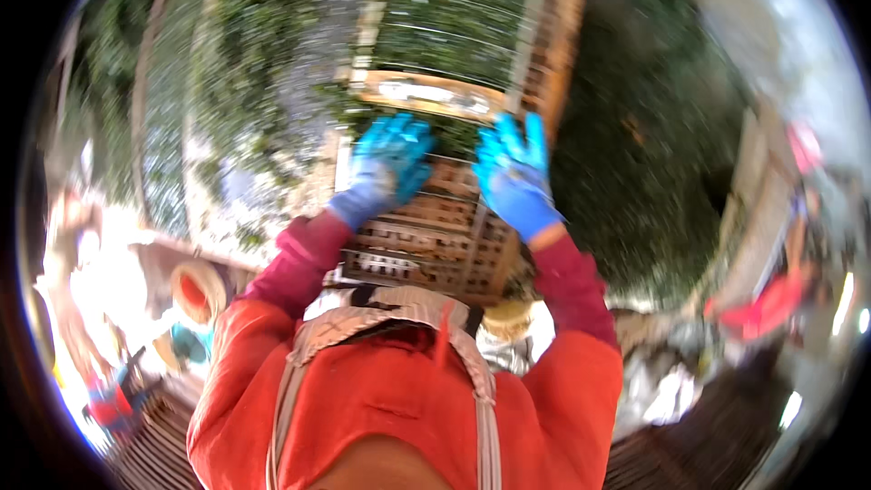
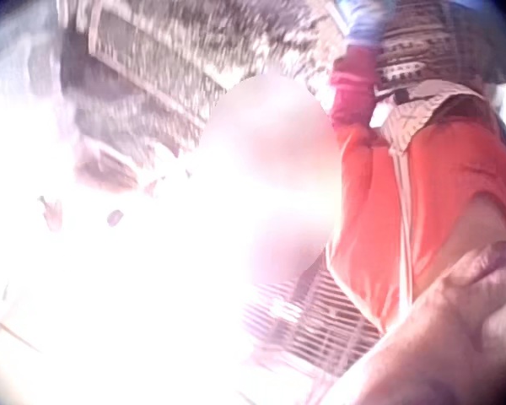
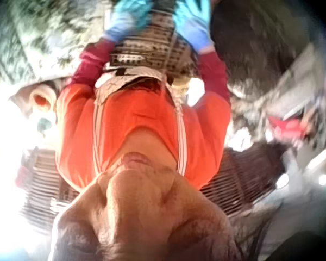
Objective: The person distributes greenery onto wooden frames and sorts clumps of leaves containing silkworm larvae by hand.
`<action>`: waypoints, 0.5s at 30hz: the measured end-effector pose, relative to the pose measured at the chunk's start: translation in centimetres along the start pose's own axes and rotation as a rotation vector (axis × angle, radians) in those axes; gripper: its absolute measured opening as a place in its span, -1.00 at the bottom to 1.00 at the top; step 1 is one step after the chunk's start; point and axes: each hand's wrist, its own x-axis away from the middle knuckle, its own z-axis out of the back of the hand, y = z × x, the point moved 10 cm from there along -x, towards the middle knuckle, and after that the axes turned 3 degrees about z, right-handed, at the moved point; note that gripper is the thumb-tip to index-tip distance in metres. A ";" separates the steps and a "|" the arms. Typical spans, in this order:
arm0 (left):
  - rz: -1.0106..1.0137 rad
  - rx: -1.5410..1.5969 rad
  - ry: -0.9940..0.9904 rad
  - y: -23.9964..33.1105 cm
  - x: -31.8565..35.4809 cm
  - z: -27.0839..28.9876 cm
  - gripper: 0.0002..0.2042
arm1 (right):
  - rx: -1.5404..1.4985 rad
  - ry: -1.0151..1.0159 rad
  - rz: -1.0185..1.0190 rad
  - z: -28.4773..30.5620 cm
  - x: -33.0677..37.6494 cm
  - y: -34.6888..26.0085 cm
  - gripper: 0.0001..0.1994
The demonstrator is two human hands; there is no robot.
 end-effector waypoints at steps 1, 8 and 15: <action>-0.044 -0.026 0.007 0.3 -0.2 -0.2 -0.51 | 0.028 0.065 0.025 1.5 -0.8 -0.8 -0.67; 0.189 -0.183 -0.330 -4.2 2.4 -0.1 -0.61 | -0.036 0.141 0.043 -1.0 -2.2 -3.8 -0.62; 0.680 -0.117 0.382 -18.9 13.8 13.7 -0.82 | -0.097 0.249 -0.013 -0.8 -2.3 -3.7 -0.63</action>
